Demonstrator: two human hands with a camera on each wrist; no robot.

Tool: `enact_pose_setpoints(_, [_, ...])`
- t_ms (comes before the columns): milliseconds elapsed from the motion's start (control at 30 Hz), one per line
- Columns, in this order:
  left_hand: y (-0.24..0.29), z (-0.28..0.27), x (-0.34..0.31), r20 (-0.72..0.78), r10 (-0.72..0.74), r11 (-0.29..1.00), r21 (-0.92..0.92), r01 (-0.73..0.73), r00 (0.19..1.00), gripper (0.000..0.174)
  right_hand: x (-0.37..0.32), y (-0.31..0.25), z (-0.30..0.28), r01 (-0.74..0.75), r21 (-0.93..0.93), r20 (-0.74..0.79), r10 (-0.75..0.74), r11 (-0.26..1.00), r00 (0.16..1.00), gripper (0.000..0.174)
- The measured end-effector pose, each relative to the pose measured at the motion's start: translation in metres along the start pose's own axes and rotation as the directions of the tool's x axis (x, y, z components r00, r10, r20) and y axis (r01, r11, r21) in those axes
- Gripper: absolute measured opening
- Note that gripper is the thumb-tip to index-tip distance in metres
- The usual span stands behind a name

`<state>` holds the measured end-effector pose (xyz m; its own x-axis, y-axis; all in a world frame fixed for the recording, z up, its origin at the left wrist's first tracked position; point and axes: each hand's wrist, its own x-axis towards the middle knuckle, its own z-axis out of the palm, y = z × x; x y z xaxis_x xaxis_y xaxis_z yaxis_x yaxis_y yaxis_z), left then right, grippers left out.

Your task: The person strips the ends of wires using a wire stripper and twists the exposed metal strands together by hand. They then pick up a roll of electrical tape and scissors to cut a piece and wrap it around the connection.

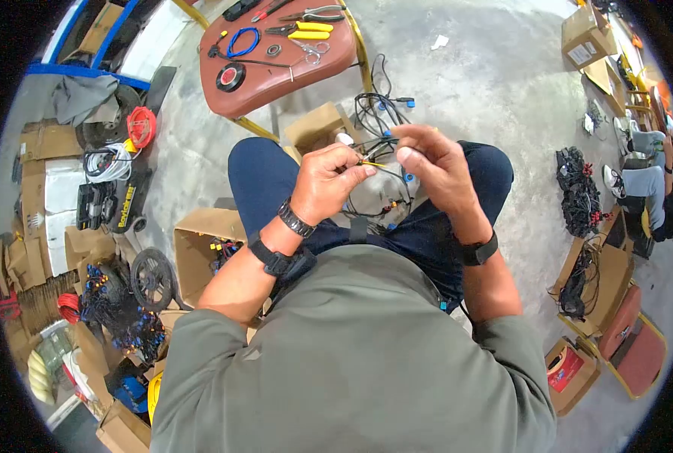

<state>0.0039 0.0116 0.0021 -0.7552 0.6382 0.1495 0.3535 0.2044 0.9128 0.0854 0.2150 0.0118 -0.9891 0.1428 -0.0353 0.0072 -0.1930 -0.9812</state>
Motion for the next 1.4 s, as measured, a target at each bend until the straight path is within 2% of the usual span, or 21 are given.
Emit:
enact_pose_setpoints(100, [0.003, 0.003, -0.005, 0.003, 0.0, 0.996, -0.086, 0.0, 1.0, 0.013, -0.002, 0.007, 0.008, -0.036, 0.065, 0.073, 0.032, 0.997, 0.997, 0.029])
enact_pose_setpoints(167, [0.003, 0.003, -0.006, 0.023, 0.008, 0.998, -0.065, -0.006, 1.0, 0.012, 0.0, 0.007, 0.012, -0.053, 0.072, 0.105, 0.045, 0.996, 0.993, 0.029])
enact_pose_setpoints(300, [0.001, 0.001, -0.006, 0.103, -0.044, 0.994, -0.092, 0.053, 0.994, 0.012, 0.005, 0.009, 0.014, 0.0, -0.062, 0.118, 0.007, 0.998, 0.993, 0.019])
enact_pose_setpoints(333, [0.002, -0.001, -0.008, 0.139, -0.07, 0.991, -0.101, 0.085, 0.988, 0.011, 0.005, 0.01, 0.015, 0.019, -0.033, 0.111, -0.015, 0.999, 0.994, 0.013])
enact_pose_setpoints(433, [0.008, -0.003, -0.012, 0.175, -0.046, 0.993, -0.098, 0.064, 0.984, 0.014, 0.005, -0.002, 0.013, 0.02, -0.117, 0.189, 0.002, 0.993, 0.982, 0.013])
enact_pose_setpoints(467, [0.009, -0.005, -0.012, 0.193, 0.015, 0.995, -0.099, 0.004, 0.981, 0.018, 0.006, -0.001, 0.01, 0.058, -0.221, 0.201, -0.013, 0.974, 0.98, 0.012])
enact_pose_setpoints(533, [0.006, -0.009, -0.014, 0.24, 0.038, 0.998, -0.065, -0.023, 0.97, 0.019, 0.007, -0.017, 0.012, -0.022, -0.397, 0.196, 0.108, 0.918, 0.975, 0.011])
enact_pose_setpoints(567, [0.002, -0.005, -0.016, 0.192, 0.105, 0.993, -0.071, -0.093, 0.976, 0.018, 0.005, -0.019, 0.012, -0.091, -0.396, 0.162, 0.168, 0.914, 0.972, 0.009])
enact_pose_setpoints(633, [0.005, -0.004, -0.017, 0.146, 0.146, 0.987, -0.094, -0.133, 0.979, 0.015, 0.007, -0.03, 0.015, -0.089, -0.443, 0.201, 0.195, 0.892, 0.96, 0.007])
enact_pose_setpoints(667, [0.005, -0.003, -0.018, 0.135, 0.191, 0.978, -0.105, -0.178, 0.972, 0.013, 0.009, -0.033, 0.017, -0.005, -0.479, 0.234, 0.134, 0.878, 0.963, 0.007])
enact_pose_setpoints(700, [0.001, 0.0, -0.022, 0.113, 0.234, 0.971, -0.083, -0.225, 0.966, 0.013, 0.01, -0.042, 0.02, -0.011, -0.546, 0.264, 0.184, 0.838, 0.947, 0.006])
enact_pose_setpoints(733, [0.0, 0.001, -0.025, 0.137, 0.23, 0.973, -0.038, -0.227, 0.963, 0.013, 0.01, -0.046, 0.02, 0.044, -0.582, 0.312, 0.173, 0.812, 0.934, 0.005])
enact_pose_setpoints(767, [-0.004, 0.011, -0.026, 0.119, 0.238, 0.97, 0.023, -0.242, 0.964, 0.016, 0.009, -0.037, 0.014, 0.034, -0.572, 0.315, 0.182, 0.82, 0.931, 0.004])
enact_pose_setpoints(900, [0.008, 0.016, -0.024, 0.182, 0.079, 0.986, 0.131, -0.104, 0.98, 0.025, 0.018, -0.068, 0.032, 0.138, -0.728, 0.408, 0.262, 0.672, 0.874, 0.008])
enact_pose_setpoints(933, [0.01, 0.015, -0.022, 0.186, 0.059, 0.992, 0.098, -0.078, 0.981, 0.025, 0.018, -0.071, 0.037, 0.162, -0.754, 0.413, 0.267, 0.636, 0.871, 0.01])
enact_pose_setpoints(1000, [0.01, 0.012, -0.02, 0.192, 0.016, 0.999, 0.031, -0.022, 0.981, 0.027, 0.02, -0.071, 0.042, 0.25, -0.763, 0.43, 0.179, 0.596, 0.885, 0.013])
enact_pose_setpoints(1100, [-0.006, 0.018, -0.017, 0.169, 0.048, 0.989, -0.148, -0.023, 0.984, 0.028, 0.023, -0.072, 0.042, 0.339, -0.799, 0.455, 0.131, 0.497, 0.881, 0.012])
enact_pose_setpoints(1233, [-0.01, 0.012, -0.015, 0.179, -0.031, 0.992, -0.114, 0.052, 0.983, 0.023, 0.026, -0.061, 0.041, 0.374, -0.802, 0.469, 0.103, 0.466, 0.877, 0.006])
enact_pose_setpoints(1267, [-0.012, 0.014, -0.015, 0.118, -0.023, 0.997, -0.069, 0.032, 0.993, 0.022, 0.027, -0.059, 0.043, 0.4, -0.806, 0.481, 0.091, 0.437, 0.872, 0.005])
enact_pose_setpoints(1367, [-0.022, 0.021, -0.007, 0.023, -0.13, 0.984, -0.121, 0.131, 0.991, 0.025, 0.031, -0.058, 0.054, 0.436, -0.839, 0.474, 0.045, 0.327, 0.879, 0.005])
enact_pose_setpoints(1400, [-0.027, 0.025, -0.002, -0.021, -0.108, 0.985, -0.135, 0.104, 0.994, 0.028, 0.032, -0.059, 0.057, 0.439, -0.852, 0.466, 0.03, 0.285, 0.884, 0.006])
